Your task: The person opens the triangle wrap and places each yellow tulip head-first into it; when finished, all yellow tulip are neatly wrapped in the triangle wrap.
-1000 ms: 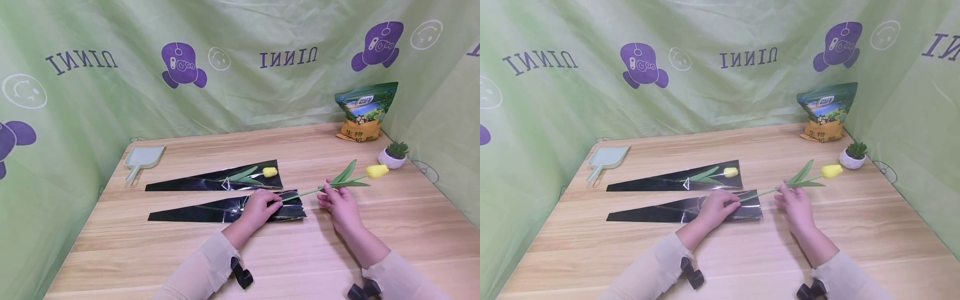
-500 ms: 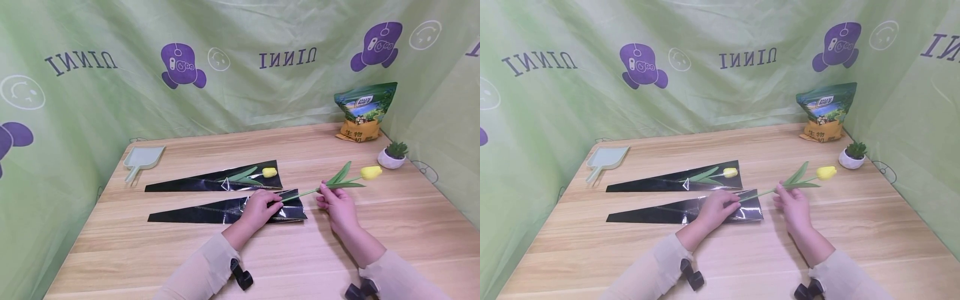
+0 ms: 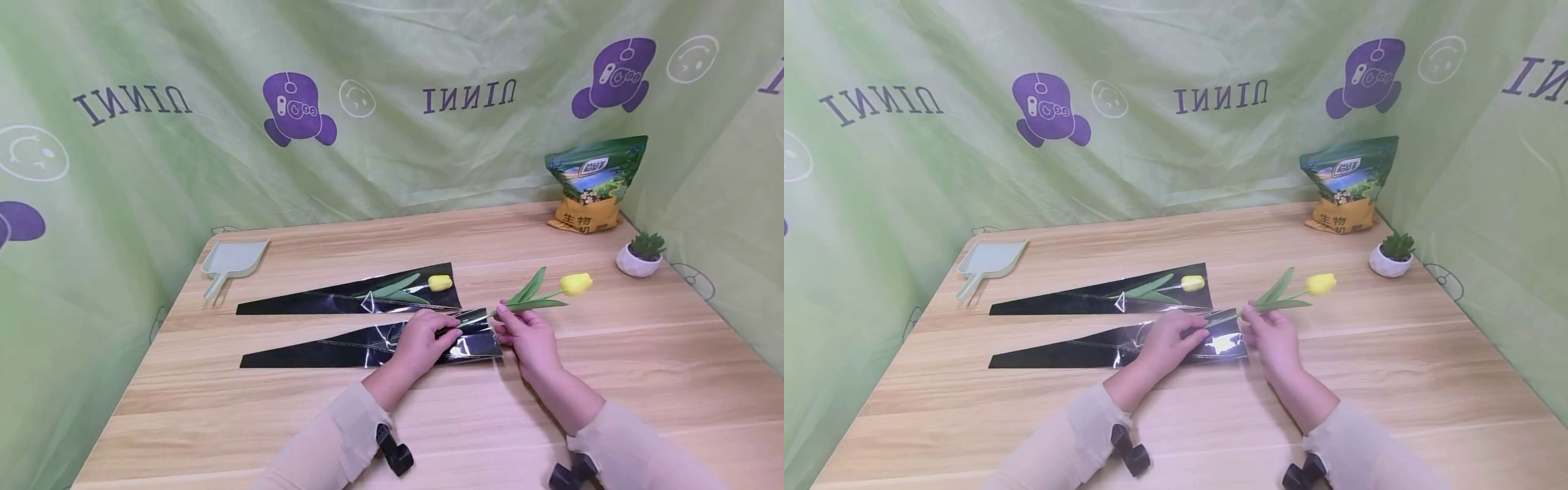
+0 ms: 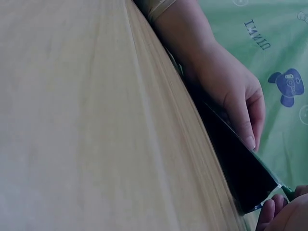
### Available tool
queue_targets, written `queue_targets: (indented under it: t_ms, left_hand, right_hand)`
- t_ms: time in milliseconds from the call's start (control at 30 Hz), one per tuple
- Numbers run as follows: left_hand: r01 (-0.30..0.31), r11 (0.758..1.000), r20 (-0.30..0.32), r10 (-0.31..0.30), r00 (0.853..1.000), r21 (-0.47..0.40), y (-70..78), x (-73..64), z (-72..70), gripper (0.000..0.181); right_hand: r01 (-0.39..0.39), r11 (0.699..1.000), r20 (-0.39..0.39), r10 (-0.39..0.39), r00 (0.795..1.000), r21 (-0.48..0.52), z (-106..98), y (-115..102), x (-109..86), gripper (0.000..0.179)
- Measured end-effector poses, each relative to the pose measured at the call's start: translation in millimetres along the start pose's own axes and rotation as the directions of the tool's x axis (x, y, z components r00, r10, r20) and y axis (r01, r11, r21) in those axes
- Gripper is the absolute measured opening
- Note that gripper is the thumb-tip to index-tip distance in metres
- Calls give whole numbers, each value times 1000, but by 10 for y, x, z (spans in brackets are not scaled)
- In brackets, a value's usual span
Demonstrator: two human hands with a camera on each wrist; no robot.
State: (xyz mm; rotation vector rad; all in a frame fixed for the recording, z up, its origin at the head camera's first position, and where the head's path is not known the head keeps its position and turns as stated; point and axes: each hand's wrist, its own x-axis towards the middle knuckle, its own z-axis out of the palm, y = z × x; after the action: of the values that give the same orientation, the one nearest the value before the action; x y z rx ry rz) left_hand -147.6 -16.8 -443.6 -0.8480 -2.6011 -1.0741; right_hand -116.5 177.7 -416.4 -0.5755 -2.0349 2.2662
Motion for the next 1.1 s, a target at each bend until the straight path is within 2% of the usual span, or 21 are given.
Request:
queue_targets:
  t_ms: [133, 433, 667, 833, 1100]
  left_hand:
    - [-1, 1000, -4, 1, 1000, 4, -8, 0, 11, 18]
    - [7, 1000, -2, -7, 1000, -3, -18, 4, 21, 18]
    - [10, 1000, -5, -10, 1000, -8, -14, -5, 19, 18]
    - [6, 1000, -5, -6, 1000, -10, -17, -5, 19, 18]
    - [6, 1000, 1, -6, 1000, -16, -12, -6, 10, 17]
  right_hand:
    - [-7, 1000, 3, 7, 1000, -21, 16, -10, -7, 46]
    - [-2, 1000, 36, 1, 999, 25, -37, -25, -22, 49]
    - [14, 994, -16, -12, 1000, 104, -115, -49, -13, 1]
    - [21, 992, -47, -15, 999, 125, -180, -75, 12, 8]
    - [-7, 985, -95, 24, 995, 175, -256, -127, 37, 15]
